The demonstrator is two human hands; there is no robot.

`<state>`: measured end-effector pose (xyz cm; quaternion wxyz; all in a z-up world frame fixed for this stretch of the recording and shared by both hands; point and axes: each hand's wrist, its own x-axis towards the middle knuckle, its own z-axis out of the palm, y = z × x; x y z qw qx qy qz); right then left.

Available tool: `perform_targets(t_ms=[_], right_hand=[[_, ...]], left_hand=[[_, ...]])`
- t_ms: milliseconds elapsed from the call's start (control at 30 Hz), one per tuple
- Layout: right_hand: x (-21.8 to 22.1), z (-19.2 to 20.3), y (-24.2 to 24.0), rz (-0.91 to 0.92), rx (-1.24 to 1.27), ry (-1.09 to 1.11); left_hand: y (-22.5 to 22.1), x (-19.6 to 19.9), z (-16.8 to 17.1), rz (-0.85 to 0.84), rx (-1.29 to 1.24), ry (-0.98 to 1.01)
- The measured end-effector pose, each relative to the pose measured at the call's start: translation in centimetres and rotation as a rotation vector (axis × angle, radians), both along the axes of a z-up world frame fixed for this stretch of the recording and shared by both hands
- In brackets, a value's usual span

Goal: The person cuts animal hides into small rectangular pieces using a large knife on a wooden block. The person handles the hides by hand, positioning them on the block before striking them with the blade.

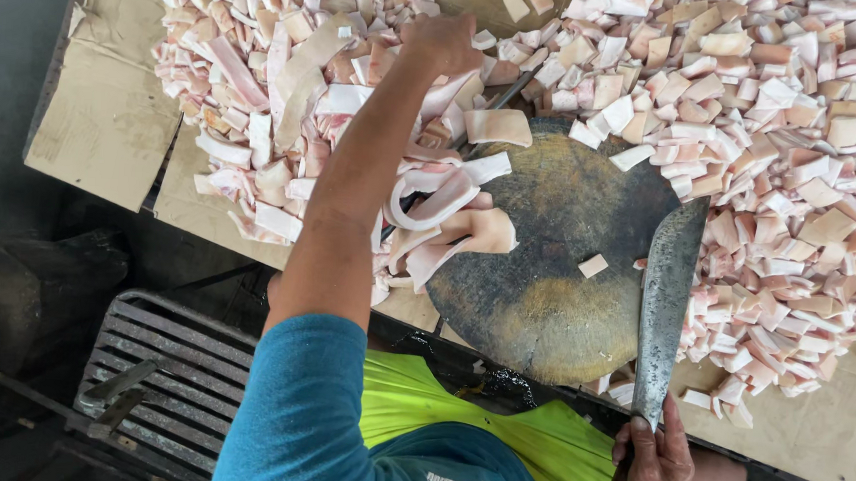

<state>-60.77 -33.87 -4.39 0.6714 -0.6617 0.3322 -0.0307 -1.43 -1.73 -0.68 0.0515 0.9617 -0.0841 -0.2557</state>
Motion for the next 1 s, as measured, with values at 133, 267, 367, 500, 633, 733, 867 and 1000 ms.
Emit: perform_targets(t_ms=[133, 267, 367, 500, 633, 733, 867, 1000], right_hand=[[-0.1, -0.5, 0.7, -0.022, -0.064, -0.032], [-1.3, -1.1, 1.0, -0.067, -0.084, -0.096], [-3.3, -1.1, 1.0, -0.056, -0.110, -0.133], [-3.9, -0.9, 1.1, -0.051, -0.116, -0.175], [-3.1, 0.2, 2.0, -0.074, -0.098, -0.238], [-2.3, 2.2, 2.3, 0.027, -0.119, -0.195], [-1.6, 5.1, 3.6, 0.125, -0.339, -0.036], [0.0, 7.3, 3.3, 0.408, -0.980, -0.082]], left_hand=[[2.3, -0.2, 0.3, -0.156, -0.151, -0.265], [5.1, -4.9, 3.4, -0.268, -0.239, -0.428], [7.9, -10.7, 6.9, -0.386, -0.332, -0.598], [8.9, -16.7, 9.2, -0.325, -0.250, -0.363], [9.0, -18.0, 8.2, -0.355, -0.435, -0.379], [9.2, -17.4, 7.0, -0.389, -0.386, -0.427], [9.4, -18.0, 7.6, -0.339, -0.361, -0.511], [8.8, -19.8, 10.8, -0.187, -0.559, -0.661]])
